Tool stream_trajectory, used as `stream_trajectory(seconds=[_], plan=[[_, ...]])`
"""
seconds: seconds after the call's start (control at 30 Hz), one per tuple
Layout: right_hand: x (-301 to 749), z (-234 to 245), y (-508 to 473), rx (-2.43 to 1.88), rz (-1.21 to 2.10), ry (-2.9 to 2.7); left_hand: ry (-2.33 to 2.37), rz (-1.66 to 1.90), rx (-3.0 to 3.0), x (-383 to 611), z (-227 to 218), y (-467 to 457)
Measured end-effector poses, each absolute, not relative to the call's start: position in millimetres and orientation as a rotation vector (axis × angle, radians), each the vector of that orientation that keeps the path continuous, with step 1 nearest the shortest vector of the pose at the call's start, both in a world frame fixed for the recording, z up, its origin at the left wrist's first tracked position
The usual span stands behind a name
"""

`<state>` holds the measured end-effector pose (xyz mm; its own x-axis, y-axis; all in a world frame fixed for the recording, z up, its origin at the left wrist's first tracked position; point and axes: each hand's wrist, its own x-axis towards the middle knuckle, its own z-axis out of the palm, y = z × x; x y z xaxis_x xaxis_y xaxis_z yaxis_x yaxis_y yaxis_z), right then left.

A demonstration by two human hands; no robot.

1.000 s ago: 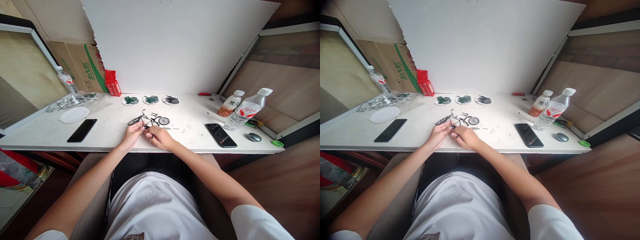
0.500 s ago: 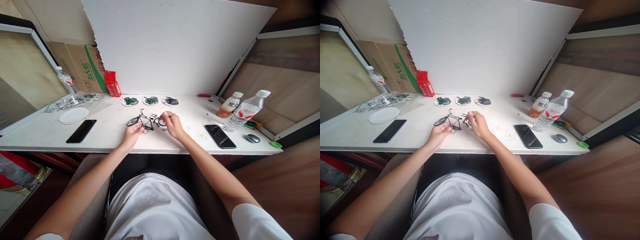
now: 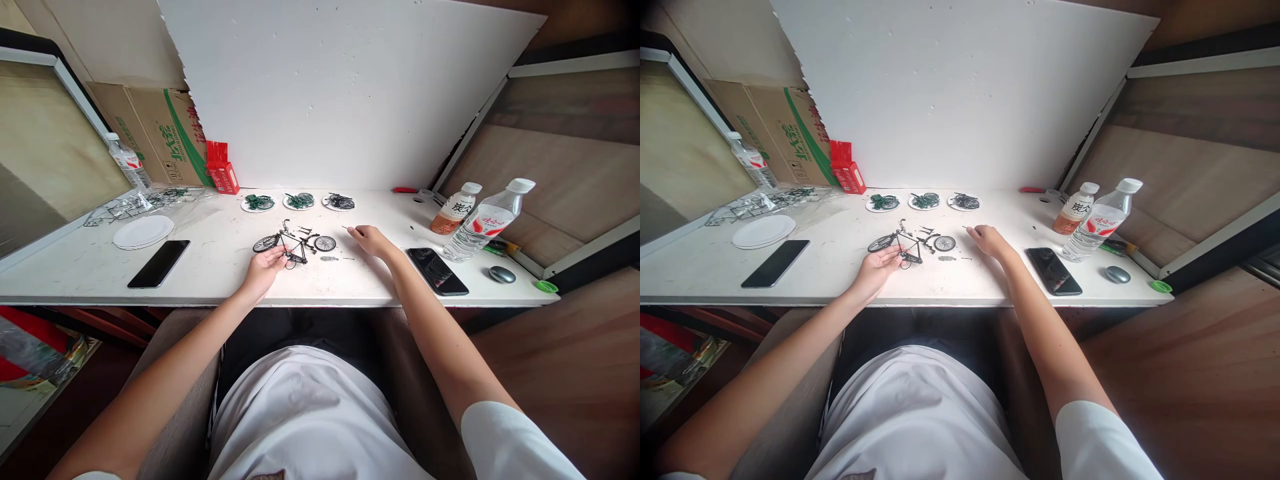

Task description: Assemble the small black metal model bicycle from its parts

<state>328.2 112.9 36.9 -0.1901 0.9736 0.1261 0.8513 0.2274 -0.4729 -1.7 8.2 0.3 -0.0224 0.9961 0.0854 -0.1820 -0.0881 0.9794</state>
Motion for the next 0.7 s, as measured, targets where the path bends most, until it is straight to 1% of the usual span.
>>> stream_trajectory(seconds=[0.17, 0.37, 0.5, 0.63, 0.7], plan=[[319, 37, 108, -1.898, 0.226, -2.164, 1.056, 1.361, 1.147, 0, -1, 8], [318, 42, 105, -1.904, 0.316, -2.198, 1.08, 1.381, 1.182, 2, -3, 10], [316, 45, 102, -1.906, 0.322, -2.118, 1.07, 1.349, 1.261, 3, -1, 7], [303, 52, 92, -1.755, 0.229, -2.055, 1.081, 1.346, 1.305, 3, 2, 5], [290, 54, 85, -1.626, 0.247, -2.1, 1.085, 1.35, 1.338, 3, 3, 4]])
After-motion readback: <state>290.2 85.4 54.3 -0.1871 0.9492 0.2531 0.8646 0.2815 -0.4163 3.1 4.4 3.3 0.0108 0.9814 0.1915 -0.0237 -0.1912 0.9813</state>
